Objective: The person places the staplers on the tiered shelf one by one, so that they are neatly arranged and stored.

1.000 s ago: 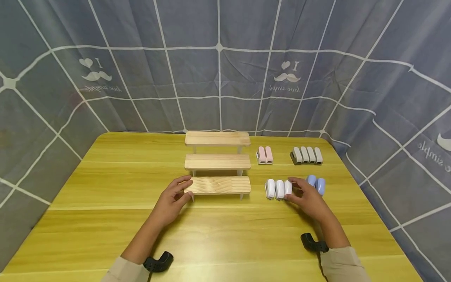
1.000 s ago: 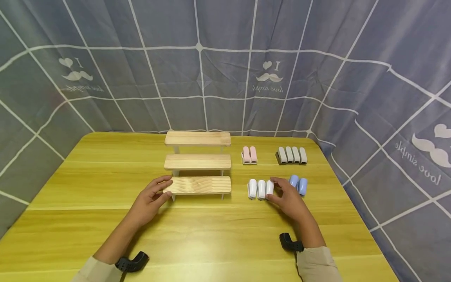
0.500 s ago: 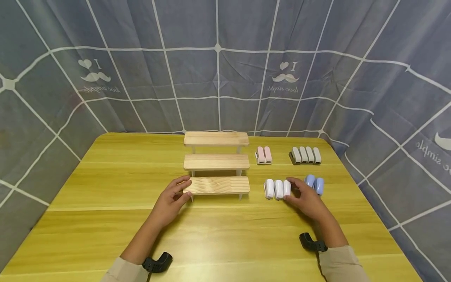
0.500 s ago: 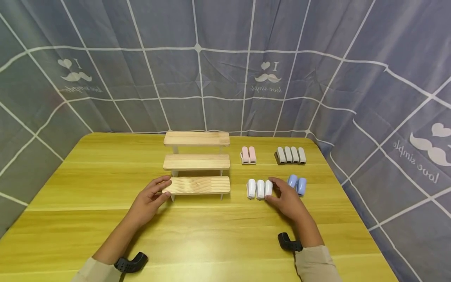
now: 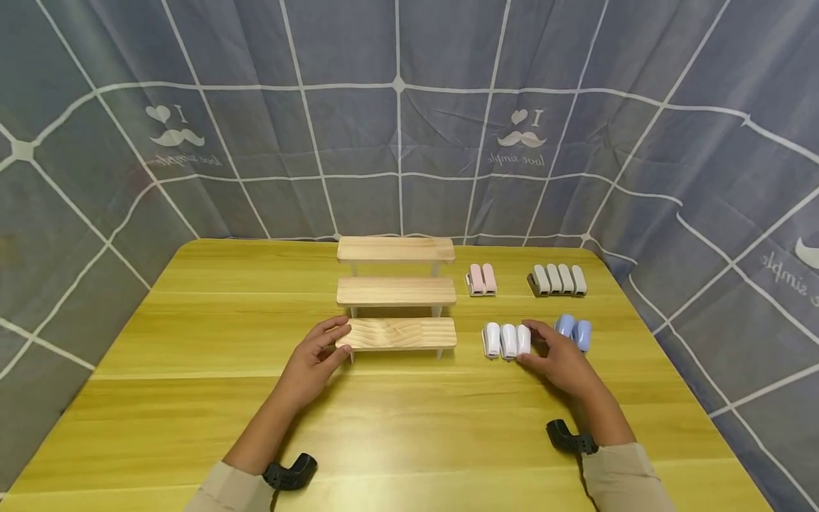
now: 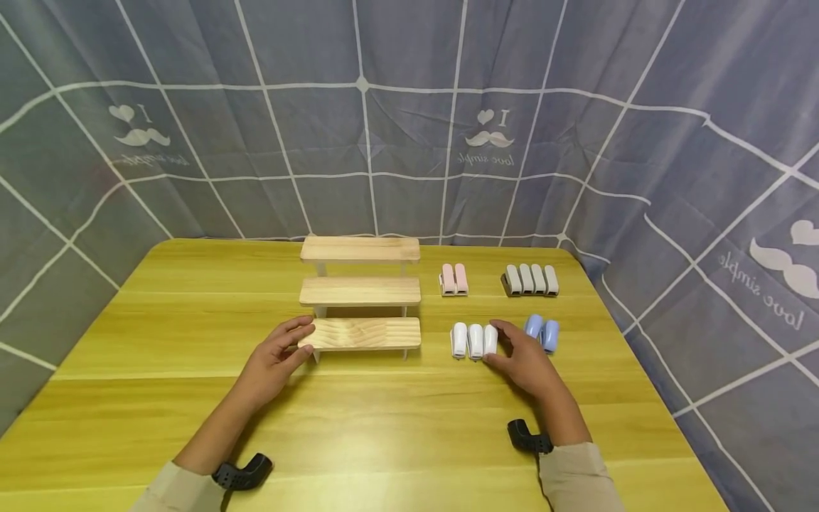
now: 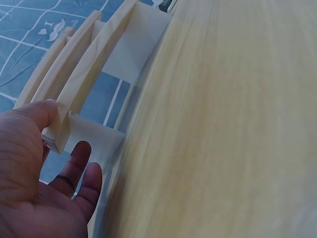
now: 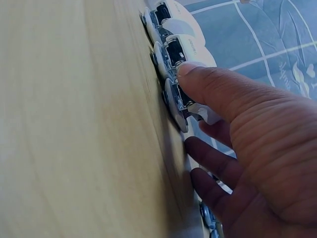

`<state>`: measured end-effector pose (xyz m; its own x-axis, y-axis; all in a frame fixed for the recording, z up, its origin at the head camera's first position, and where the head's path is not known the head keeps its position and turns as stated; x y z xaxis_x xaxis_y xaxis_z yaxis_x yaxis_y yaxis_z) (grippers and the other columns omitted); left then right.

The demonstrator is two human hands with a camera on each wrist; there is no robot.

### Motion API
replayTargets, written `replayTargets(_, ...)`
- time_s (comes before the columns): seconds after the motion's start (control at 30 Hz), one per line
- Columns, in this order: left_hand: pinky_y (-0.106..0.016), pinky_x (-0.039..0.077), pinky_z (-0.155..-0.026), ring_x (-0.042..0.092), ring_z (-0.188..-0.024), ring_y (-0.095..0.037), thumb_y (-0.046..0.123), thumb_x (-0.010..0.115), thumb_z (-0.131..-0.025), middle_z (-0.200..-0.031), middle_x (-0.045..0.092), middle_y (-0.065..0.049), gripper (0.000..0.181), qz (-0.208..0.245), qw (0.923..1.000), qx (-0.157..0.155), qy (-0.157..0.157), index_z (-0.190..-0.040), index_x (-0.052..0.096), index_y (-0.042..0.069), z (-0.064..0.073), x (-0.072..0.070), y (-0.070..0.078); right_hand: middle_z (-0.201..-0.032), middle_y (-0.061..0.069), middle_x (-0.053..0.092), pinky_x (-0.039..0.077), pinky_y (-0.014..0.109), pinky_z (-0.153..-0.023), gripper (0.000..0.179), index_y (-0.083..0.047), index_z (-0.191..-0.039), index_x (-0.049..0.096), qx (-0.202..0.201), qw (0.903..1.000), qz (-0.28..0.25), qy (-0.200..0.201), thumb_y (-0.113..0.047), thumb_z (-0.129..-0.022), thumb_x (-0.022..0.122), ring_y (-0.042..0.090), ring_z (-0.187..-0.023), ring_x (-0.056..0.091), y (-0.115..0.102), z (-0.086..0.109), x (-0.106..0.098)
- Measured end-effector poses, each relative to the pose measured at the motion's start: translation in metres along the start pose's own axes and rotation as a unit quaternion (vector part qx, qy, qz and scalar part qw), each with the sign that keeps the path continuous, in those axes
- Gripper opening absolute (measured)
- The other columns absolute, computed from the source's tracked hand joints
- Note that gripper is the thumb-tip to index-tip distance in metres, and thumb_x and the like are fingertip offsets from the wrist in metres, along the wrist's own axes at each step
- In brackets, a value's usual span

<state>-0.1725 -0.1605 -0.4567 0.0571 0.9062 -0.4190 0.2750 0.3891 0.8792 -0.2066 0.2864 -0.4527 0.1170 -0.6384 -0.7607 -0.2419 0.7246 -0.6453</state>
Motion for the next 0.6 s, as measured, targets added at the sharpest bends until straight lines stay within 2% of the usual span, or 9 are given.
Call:
replayTargets(0.33, -0.028, 0.05, -0.085, 0.055, -0.118, -0.023, 0.018, 0.065, -0.098, -0.149, 0.046, -0.005, 0.045, 0.013, 0.9999, 0.004, -0.003, -0.138, 0.057, 0.0, 0.0015, 0.0007, 0.0024, -0.132, 0.026, 0.058, 0.043, 0.055, -0.1, 0.068, 0.001, -0.145, 0.042, 0.007, 0.9996, -0.01, 0.026, -0.017, -0.09, 0.077, 0.042, -0.121, 0.055, 0.0064, 0.0014, 0.001)
replayTargets(0.6, -0.028, 0.05, -0.085, 0.055, -0.119, -0.022, 0.021, 0.064, -0.098, -0.148, 0.047, -0.004, 0.045, 0.012, 0.9999, 0.006, -0.003, -0.138, 0.058, 0.001, 0.002, -0.0002, 0.0032, -0.132, 0.028, 0.056, 0.045, 0.056, -0.098, 0.063, 0.002, -0.141, 0.044, 0.004, 0.9986, -0.031, 0.041, -0.018, -0.091, 0.076, 0.045, -0.119, 0.056, 0.0053, 0.0001, -0.0003)
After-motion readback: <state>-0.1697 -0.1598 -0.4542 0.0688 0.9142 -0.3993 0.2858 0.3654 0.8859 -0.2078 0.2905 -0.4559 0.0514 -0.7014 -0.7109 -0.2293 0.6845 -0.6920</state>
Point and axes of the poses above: each hand's wrist, its own z-axis away from the middle knuckle, its own x-axis out of the palm, y = z × x, the point moved 2 cm from there along -z, towards the middle knuckle
